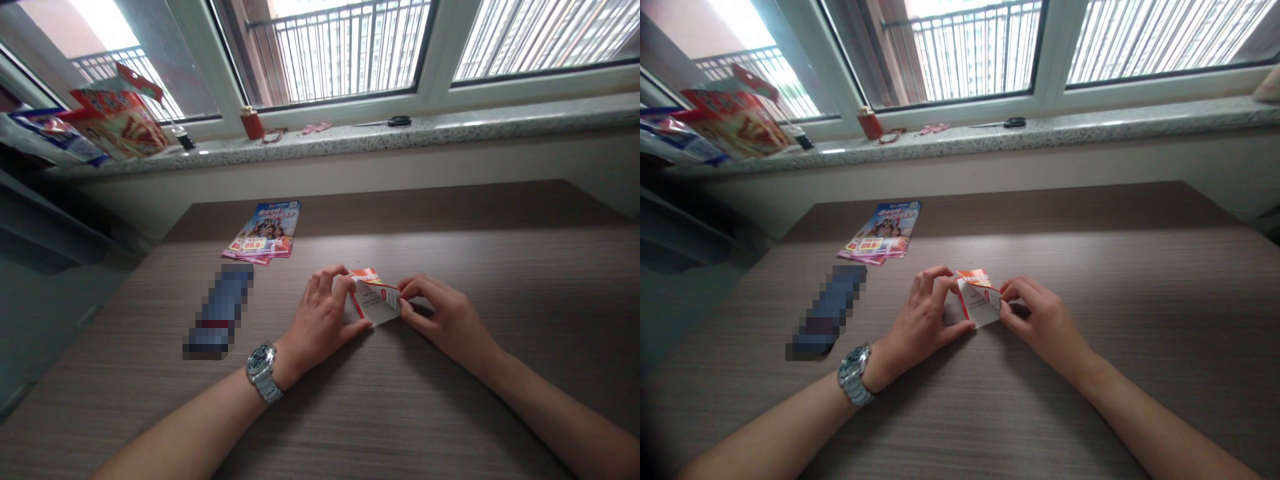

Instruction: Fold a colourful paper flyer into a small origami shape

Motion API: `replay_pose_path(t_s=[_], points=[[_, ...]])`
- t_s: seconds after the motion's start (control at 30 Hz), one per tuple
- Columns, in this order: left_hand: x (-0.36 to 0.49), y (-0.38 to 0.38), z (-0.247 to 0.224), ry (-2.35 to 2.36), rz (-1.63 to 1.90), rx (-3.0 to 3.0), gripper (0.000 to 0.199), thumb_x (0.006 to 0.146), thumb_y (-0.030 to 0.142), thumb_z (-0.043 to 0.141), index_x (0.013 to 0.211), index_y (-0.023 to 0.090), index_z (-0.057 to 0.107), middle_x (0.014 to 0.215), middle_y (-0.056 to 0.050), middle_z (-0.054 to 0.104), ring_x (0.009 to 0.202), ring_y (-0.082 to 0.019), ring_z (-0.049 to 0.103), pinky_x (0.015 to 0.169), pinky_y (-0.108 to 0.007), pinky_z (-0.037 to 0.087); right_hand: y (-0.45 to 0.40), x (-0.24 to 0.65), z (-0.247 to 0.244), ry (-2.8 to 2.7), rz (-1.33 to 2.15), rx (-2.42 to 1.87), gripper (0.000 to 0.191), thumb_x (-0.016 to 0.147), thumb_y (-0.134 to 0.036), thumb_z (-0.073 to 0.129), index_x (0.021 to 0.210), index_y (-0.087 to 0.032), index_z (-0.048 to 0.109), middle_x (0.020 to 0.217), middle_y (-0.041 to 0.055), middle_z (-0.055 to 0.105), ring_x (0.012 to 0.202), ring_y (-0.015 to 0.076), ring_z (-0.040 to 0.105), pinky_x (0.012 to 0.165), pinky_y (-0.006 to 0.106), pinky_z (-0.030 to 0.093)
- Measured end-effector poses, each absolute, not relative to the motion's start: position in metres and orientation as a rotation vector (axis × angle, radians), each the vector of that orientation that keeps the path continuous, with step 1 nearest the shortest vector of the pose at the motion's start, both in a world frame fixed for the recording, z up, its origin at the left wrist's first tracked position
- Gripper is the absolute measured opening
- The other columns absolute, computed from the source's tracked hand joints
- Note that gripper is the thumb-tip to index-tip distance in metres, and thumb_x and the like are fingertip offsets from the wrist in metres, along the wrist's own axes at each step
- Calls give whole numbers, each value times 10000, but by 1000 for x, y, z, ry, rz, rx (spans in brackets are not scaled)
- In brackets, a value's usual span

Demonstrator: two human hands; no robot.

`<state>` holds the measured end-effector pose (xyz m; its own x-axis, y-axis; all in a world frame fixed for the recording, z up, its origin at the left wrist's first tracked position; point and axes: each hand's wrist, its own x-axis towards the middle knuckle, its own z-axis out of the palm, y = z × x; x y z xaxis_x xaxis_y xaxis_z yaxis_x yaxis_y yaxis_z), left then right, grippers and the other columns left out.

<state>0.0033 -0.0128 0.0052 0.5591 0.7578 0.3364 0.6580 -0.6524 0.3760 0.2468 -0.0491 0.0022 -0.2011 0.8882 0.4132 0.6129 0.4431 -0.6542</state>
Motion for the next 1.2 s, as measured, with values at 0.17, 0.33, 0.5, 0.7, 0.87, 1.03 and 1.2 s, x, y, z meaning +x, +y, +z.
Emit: replay_pose_path(t_s=[0.17,0.33,0.5,0.7,0.87,1.03,1.2], points=[[4,-12,6,1082,607,2638,372,859,366,768,1127,214,560,1362,-111,522,1242,-304,497,1058,-497,493,-47,250,3,-1810,430,-1359,117,881,-167,604,793,-238,573,894,35,672,784,200,647,700,332,519],[4,-10,7,771,417,2751,495,974,135,522,1443,287,475,1537,-62,470,1412,-248,441,1181,-479,394,-41,259,-6,-1730,432,-1436,178,861,-201,632,725,-234,521,992,69,637,880,229,646,715,353,517],[2,-10,8,776,299,2786,610,955,138,521,1527,319,409,1501,-59,519,1402,-255,458,1195,-509,357,-39,265,-14,-1800,407,-1480,179,855,-221,671,731,-224,542,1007,74,606,907,237,619,790,391,511],[3,-15,10,814,319,2791,602,924,252,567,1508,346,457,1499,-73,493,1402,-291,434,1216,-551,296,-41,262,-9,-1807,304,-1494,125,890,-271,657,857,-237,541,933,51,542,814,218,584,705,368,539],[4,-16,12,804,318,2785,568,922,255,546,1481,339,498,1491,-85,491,1410,-286,430,1233,-568,253,-43,262,-3,-1897,195,-1353,221,918,-271,628,1128,-234,572,1154,120,572,1048,284,607,865,448,572],[2,-15,13,772,305,2787,567,918,255,552,1477,326,502,1565,-85,428,1463,-283,384,1248,-566,219,-41,263,-4,-2122,197,-1211,382,927,-217,617,1303,-283,592,1319,121,618,1229,315,584,1020,526,518],[-1,-14,12,742,313,2784,565,916,274,574,1474,318,500,1577,-68,433,1480,-295,371,1249,-561,233,-39,265,-7,-2231,183,-1176,285,943,-209,613,1221,-254,651,1397,121,616,1348,310,522,1102,549,468]])
